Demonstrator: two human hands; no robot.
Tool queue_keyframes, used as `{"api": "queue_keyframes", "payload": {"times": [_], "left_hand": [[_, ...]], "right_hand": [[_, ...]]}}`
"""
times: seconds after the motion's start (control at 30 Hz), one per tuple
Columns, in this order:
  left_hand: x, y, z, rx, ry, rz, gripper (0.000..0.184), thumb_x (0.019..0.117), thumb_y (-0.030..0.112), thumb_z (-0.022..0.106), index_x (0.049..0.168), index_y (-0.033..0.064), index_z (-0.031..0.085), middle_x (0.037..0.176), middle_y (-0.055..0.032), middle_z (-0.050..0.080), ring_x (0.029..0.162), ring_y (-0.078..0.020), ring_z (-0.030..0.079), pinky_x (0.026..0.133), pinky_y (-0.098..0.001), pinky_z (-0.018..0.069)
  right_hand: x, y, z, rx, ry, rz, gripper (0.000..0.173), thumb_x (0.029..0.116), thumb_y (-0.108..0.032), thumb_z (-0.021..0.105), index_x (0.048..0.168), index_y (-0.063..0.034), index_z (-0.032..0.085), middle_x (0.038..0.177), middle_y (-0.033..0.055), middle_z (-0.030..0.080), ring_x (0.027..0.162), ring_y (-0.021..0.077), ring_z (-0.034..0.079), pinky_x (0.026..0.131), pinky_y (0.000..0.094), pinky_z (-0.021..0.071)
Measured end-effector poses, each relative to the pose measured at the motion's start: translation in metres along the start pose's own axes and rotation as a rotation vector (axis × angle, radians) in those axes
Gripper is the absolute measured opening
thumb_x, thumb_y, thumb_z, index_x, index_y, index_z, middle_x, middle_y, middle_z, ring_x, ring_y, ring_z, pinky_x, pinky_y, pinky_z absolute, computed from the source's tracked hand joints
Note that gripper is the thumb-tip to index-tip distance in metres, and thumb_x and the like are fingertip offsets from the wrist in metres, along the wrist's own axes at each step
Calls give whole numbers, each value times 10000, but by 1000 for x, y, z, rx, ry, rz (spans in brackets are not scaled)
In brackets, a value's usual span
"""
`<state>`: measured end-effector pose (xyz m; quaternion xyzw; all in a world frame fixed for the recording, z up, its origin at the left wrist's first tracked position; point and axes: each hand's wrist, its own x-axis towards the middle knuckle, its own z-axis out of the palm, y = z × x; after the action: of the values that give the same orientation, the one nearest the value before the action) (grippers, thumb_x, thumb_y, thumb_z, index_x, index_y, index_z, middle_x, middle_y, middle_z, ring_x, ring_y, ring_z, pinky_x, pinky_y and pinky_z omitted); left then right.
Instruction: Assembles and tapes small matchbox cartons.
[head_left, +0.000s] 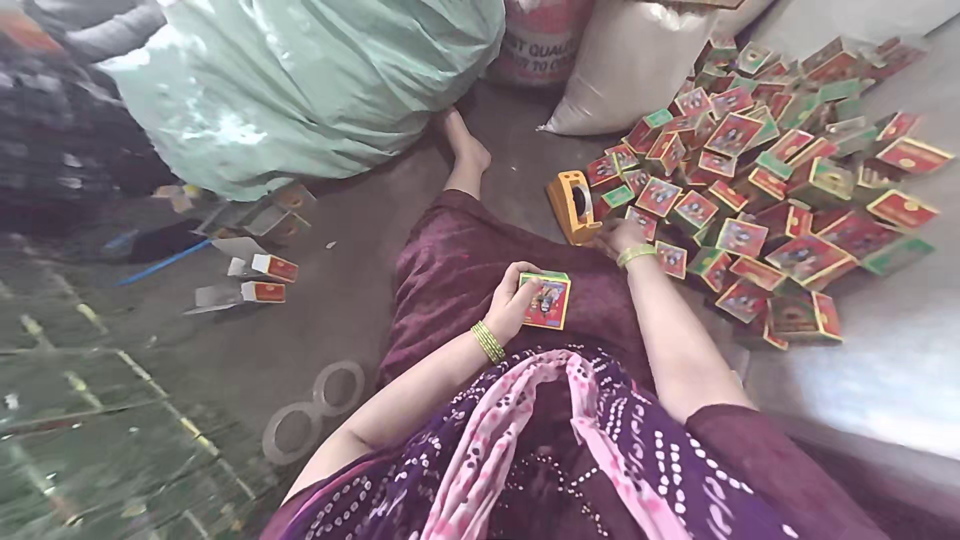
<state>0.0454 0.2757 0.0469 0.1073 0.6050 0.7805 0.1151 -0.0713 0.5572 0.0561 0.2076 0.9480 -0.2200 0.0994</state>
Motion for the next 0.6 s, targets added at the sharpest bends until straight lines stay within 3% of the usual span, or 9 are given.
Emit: {"api": "queue_keyframes", "payload": {"times": [0.1, 0.17, 0.23, 0.3, 0.33, 0.4, 0.47, 0.53, 0.6], "left_hand": [[-4, -3, -1, 100, 29, 8, 317, 1073, 190, 387, 1262, -4, 551, 1067, -109, 665, 901, -130, 682, 814, -318, 593], [-4, -6, -2, 153, 50, 24, 363, 1090, 247, 350, 1267, 11, 561, 1077, -113, 662, 937, -127, 676, 851, -324, 585], [-3, -9, -1, 180, 75, 36, 410, 1103, 294, 305, 1262, 27, 573, 1085, -110, 667, 958, -137, 675, 869, -342, 582], [-2, -13, 0, 218, 71, 59, 450, 1110, 343, 277, 1258, 48, 582, 1102, -90, 678, 992, -126, 672, 893, -344, 576], [-3, -13, 1, 237, 59, 65, 458, 1106, 368, 289, 1259, 54, 585, 1107, -80, 685, 1004, -120, 670, 904, -346, 570], [-5, -13, 3, 238, 32, 52, 406, 1081, 369, 404, 1267, 55, 580, 1080, -73, 688, 977, -121, 673, 890, -346, 571], [-8, -11, 7, 205, 25, 23, 379, 1001, 292, 619, 1272, 33, 562, 1066, -100, 697, 935, -154, 700, 858, -365, 600], [-10, -9, 9, 195, 27, 27, 481, 927, 237, 744, 1288, 15, 517, 1080, -124, 696, 930, -179, 716, 850, -377, 619], [-12, -8, 9, 169, 28, 31, 579, 885, 204, 790, 1313, 6, 452, 1089, -144, 691, 945, -202, 723, 861, -391, 624]], "right_hand": [[-36, -13, -5, 507, -97, -205, 313, 981, -299, 695, 1203, -78, 676, 1129, 126, 691, 912, 232, 670, 817, 459, 564], [-88, -32, -12, 808, -228, -298, 193, 1004, -225, 655, 1161, -115, 677, 1278, 37, 651, 971, 136, 654, 830, 346, 557], [-133, -42, -12, 1021, -338, -358, 176, 1011, -142, 592, 1126, -76, 708, 1406, 48, 616, 1134, 168, 651, 936, 362, 559], [-162, -47, -7, 1082, -398, -351, 191, 997, -107, 590, 1084, -23, 737, 1414, 87, 625, 1240, 208, 617, 1032, 388, 522], [-171, -48, -3, 1075, -408, -319, 209, 987, -109, 610, 1122, -10, 737, 1398, 99, 639, 1247, 210, 620, 1042, 385, 515], [-176, -49, 7, 1046, -396, -228, 263, 972, -150, 671, 1192, -18, 727, 1326, 88, 681, 1168, 184, 656, 992, 356, 536], [-174, -50, 17, 1042, -378, -151, 306, 969, -182, 703, 1228, -20, 707, 1168, 97, 725, 1024, 177, 691, 898, 344, 573], [-172, -50, 23, 1039, -353, -115, 285, 958, -200, 719, 1183, -25, 719, 1062, 94, 738, 943, 171, 699, 842, 335, 585], [-171, -52, 28, 1034, -314, -84, 268, 930, -202, 754, 1142, -40, 734, 1013, 92, 737, 891, 167, 695, 795, 326, 582]]}}
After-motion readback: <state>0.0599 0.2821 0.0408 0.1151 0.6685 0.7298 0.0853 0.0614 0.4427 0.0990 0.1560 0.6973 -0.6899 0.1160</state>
